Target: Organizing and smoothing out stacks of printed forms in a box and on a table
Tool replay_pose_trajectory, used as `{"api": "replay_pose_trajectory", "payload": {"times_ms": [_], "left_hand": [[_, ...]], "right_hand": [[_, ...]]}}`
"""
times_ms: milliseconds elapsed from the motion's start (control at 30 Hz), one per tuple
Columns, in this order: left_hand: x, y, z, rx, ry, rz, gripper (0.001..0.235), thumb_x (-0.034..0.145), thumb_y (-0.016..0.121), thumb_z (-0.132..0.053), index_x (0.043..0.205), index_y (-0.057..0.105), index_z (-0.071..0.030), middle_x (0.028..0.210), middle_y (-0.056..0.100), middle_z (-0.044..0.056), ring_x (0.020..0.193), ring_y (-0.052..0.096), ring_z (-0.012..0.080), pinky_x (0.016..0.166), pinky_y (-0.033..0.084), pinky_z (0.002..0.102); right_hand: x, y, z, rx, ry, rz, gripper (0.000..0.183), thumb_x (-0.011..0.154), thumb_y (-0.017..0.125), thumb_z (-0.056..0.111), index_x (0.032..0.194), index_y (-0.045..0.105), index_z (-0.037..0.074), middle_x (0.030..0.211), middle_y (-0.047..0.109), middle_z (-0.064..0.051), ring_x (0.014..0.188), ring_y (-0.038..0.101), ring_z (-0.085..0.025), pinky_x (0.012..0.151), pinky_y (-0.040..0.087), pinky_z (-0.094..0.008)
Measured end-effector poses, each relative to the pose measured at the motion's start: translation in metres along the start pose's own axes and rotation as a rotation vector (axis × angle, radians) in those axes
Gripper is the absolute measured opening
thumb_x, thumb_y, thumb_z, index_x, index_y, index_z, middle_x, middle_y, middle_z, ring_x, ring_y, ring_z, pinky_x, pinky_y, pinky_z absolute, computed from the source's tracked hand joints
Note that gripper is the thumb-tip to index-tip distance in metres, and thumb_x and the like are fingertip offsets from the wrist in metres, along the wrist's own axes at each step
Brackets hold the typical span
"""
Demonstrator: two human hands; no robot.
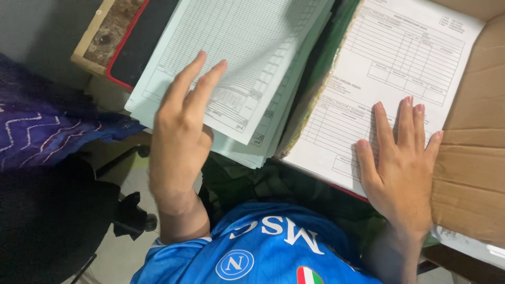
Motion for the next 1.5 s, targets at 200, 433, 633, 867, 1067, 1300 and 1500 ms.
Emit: {"api": "replay_pose_trajectory", "payload": {"times_ms": [200,433,633,867,1067,1300,1500], "left_hand": [[0.002,-0.043,-0.027,0.189,0.142,-0.538,0.019,0.097,0.066,0.012,0.112,0.075,0.007,0.102,0.080,0.018,0.086,0.078,0.0314,0.073,0.058,0.038],[-0.007,-0.048,-0.107,0.117,0.584,-0.497,0.009,0.101,0.074,0.008,0.110,0.075,0.006,0.104,0.079,0.023,0.092,0.080,0.0320,0.081,0.067,0.044],[-0.011,-0.021,-0.163,0.159,0.840,-0.344,0.012,0.098,0.091,-0.017,0.105,0.083,-0.020,0.103,0.083,-0.001,0.093,0.078,0.0092,0.090,0.056,0.029],[-0.020,0.003,-0.191,-0.015,0.879,-0.381,0.013,0.101,0.080,-0.017,0.089,0.083,-0.022,0.095,0.082,-0.004,0.085,0.080,0.0058,0.087,0.058,0.027],[-0.029,0.029,-0.198,-0.010,0.874,-0.242,0.009,0.104,0.074,-0.016,0.102,0.082,-0.013,0.105,0.080,0.005,0.086,0.078,0.0114,0.087,0.061,0.035],[-0.027,0.063,-0.194,-0.052,0.802,0.008,0.021,0.107,0.062,-0.013,0.121,0.077,-0.012,0.119,0.076,0.012,0.107,0.072,0.0253,0.102,0.054,0.051],[-0.026,0.087,-0.183,0.002,0.774,0.197,0.033,0.107,0.062,-0.012,0.139,0.067,-0.014,0.136,0.071,0.015,0.127,0.067,0.0347,0.111,0.044,0.064]], "right_hand": [[-0.004,0.000,-0.005,0.068,-0.026,-0.024,0.063,0.110,0.017,0.045,0.163,0.036,0.015,0.171,0.023,-0.021,0.157,0.014,-0.044,0.115,0.009,-0.079],[-0.013,-0.023,-0.006,0.309,0.007,-0.274,0.073,0.112,0.015,0.057,0.161,0.033,0.006,0.164,0.043,-0.023,0.153,0.039,-0.042,0.122,0.020,-0.071],[-0.063,-0.048,-0.024,0.560,-0.125,-0.963,0.069,0.096,0.053,0.051,0.159,0.037,0.027,0.156,0.047,-0.020,0.141,0.056,-0.044,0.119,0.056,-0.065],[-0.101,-0.057,-0.015,0.444,-0.338,-1.182,0.029,0.108,0.050,0.038,0.128,0.044,0.018,0.118,0.056,-0.025,0.112,0.056,-0.044,0.094,0.059,-0.057],[-0.118,-0.053,-0.015,0.340,-0.354,-1.137,0.014,0.111,0.053,0.030,0.107,0.051,0.017,0.094,0.068,-0.013,0.096,0.062,-0.035,0.096,0.055,-0.051],[-0.117,-0.051,-0.017,0.229,-0.336,-0.882,0.017,0.100,0.065,0.004,0.087,0.069,0.015,0.099,0.070,-0.014,0.097,0.067,-0.036,0.112,0.047,-0.057],[-0.120,-0.044,-0.016,0.211,-0.338,-0.814,0.022,0.097,0.065,-0.008,0.097,0.070,0.014,0.104,0.072,-0.016,0.099,0.068,-0.037,0.115,0.046,-0.060]]}}
Point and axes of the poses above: each hand's wrist, its own x-axis towards the middle knuckle, its own y-axis out of the palm, z = x × y, the point moved 7 cm from there along x, towards the middle knuckle
